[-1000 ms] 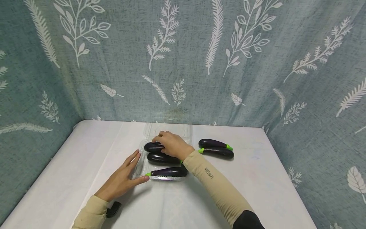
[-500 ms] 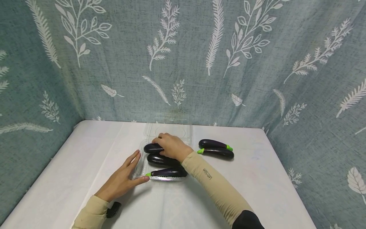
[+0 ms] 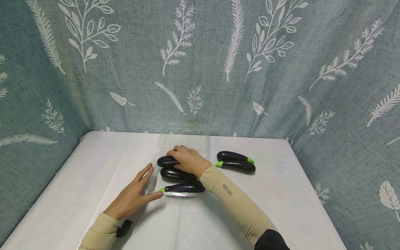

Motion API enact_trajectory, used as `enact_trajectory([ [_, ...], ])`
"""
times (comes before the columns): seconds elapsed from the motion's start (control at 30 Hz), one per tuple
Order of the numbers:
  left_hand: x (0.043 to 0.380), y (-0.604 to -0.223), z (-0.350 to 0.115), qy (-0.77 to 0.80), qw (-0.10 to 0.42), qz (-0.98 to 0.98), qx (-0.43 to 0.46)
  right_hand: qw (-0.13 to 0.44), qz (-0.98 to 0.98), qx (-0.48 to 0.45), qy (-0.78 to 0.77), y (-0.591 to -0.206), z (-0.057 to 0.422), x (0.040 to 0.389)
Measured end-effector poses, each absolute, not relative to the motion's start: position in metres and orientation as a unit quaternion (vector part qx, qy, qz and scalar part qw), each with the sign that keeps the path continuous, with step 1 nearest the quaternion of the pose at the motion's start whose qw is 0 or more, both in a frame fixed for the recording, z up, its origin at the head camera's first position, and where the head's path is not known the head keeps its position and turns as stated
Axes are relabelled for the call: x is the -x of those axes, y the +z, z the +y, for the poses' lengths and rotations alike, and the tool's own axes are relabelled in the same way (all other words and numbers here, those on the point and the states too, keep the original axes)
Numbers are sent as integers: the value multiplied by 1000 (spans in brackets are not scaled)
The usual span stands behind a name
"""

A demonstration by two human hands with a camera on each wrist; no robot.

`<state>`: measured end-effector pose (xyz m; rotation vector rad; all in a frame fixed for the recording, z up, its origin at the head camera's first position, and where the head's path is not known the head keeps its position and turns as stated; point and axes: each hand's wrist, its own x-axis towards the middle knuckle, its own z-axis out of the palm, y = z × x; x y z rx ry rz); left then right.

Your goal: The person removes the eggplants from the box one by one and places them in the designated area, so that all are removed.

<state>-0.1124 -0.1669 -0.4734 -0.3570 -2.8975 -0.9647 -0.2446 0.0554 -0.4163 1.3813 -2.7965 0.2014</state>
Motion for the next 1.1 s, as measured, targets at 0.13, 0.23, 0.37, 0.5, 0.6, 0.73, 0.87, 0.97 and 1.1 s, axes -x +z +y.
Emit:
enact_trajectory([
  [0.13, 112, -472, -167, -319, 31, -941, 113, 14, -893, -445, 66, -416, 57, 244],
  [0.23, 112, -472, -167, -319, 31, -940, 114, 20, -890, -449, 72, -416, 59, 244],
  [0.37, 112, -473, -167, -318, 33, -940, 117, 35, -882, -462, 87, -416, 61, 244],
  [0.5, 113, -473, -167, -316, 33, -941, 117, 50, -872, -476, 105, -415, 61, 244],
  [0.6, 112, -473, -167, -315, 31, -941, 116, 57, -868, -480, 112, -415, 61, 244],
  [0.73, 112, -472, -166, -315, 28, -942, 114, 59, -865, -485, 113, -414, 61, 244],
  [0.87, 112, -473, -166, -314, 29, -942, 115, 64, -864, -487, 112, -413, 62, 244],
  [0.97, 113, -473, -166, -314, 31, -942, 117, 67, -864, -486, 113, -414, 64, 245],
  [1.1, 113, -473, -166, -314, 31, -942, 116, 71, -862, -488, 115, -415, 68, 246],
])
